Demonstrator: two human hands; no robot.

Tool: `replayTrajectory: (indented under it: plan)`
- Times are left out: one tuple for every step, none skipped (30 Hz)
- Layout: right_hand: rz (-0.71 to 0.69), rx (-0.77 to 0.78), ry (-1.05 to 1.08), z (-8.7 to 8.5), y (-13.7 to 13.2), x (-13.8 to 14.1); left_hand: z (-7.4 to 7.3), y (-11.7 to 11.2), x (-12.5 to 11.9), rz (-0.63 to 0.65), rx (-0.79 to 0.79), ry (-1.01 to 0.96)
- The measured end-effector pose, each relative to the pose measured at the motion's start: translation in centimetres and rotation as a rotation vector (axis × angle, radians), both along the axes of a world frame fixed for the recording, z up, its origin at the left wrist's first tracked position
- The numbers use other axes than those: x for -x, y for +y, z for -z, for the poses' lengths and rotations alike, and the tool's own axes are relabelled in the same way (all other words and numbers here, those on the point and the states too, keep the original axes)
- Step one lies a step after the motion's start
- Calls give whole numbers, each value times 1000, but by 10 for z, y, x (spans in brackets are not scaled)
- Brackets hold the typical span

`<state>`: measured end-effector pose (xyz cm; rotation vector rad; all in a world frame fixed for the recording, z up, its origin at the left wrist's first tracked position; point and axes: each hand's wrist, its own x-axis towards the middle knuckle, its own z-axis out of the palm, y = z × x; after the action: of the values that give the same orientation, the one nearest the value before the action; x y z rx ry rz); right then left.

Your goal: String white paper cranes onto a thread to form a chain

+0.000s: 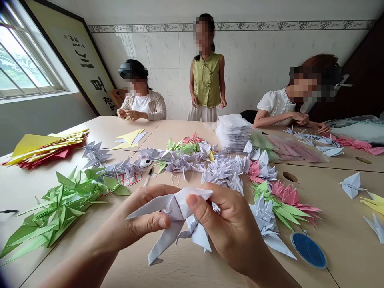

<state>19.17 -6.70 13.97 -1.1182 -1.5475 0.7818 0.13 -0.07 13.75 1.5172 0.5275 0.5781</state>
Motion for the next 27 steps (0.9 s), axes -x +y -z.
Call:
replayTrajectory:
  plan:
    - [-2,1,-9,0,-1,0,1,1,-1,21,30,-3]
    - [-3,-2,-19,1,-1,1,1,1,-1,28,50,-6]
    - [1,-8,-29,1,-1,1,3,1,-2,29,66,-8]
    - [5,-13,-40,1,-2,1,4,1,-2,27,77,-15]
    - [11,-19,-49,1,-2,0,5,1,-3,17,87,-29]
    - [18,-24,-56,2,-2,0,6,1,-3,4,99,-47]
    - [22,-31,-63,2,-3,0,7,0,-4,-11,111,-70]
    - [26,-40,-70,2,-3,0,7,-1,-5,-25,122,-94]
    - [28,-52,-77,1,-3,0,8,-1,-6,-40,131,-118]
    - [28,-64,-84,1,-3,0,8,-2,-7,-59,137,-143]
    - [29,-73,-91,1,-3,0,8,-3,-8,-79,142,-167]
    - [28,-77,-98,1,-3,0,8,-4,-9,-100,148,-188]
    - [27,-74,-104,1,-3,1,8,-4,-10,-123,157,-206]
    - [27,-68,-109,1,-2,1,8,-5,-10,-143,168,-222]
    - [26,-62,-111,0,-2,1,8,-5,-10,-156,178,-236]
    - [27,-56,-109,0,-1,1,8,-5,-10,-158,186,-245]
    - [29,-52,-103,1,0,1,8,-5,-10,-151,186,-250]
    - [31,-52,-95,1,0,1,8,-4,-9,-137,180,-253]
    - [34,-52,-86,1,0,1,8,-4,-9,-118,171,-252]
    - [35,-51,-80,2,0,1,8,-3,-9,-106,167,-249]
    - [36,-47,-76,2,0,0,8,-3,-8,-100,172,-248]
    - [35,-41,-75,2,0,0,7,-3,-8,-104,186,-251]
    - [33,-33,-76,2,0,0,6,-3,-8,-116,204,-259]
    - [35,-25,-78,2,-1,0,5,-3,-9,-135,220,-264]
    - [37,-16,-80,2,-1,1,4,-4,-9,-155,227,-269]
    - [37,-12,-80,1,-1,1,4,-4,-9,-173,222,-270]
    - [38,-7,-74,1,0,1,4,-4,-9,-186,209,-268]
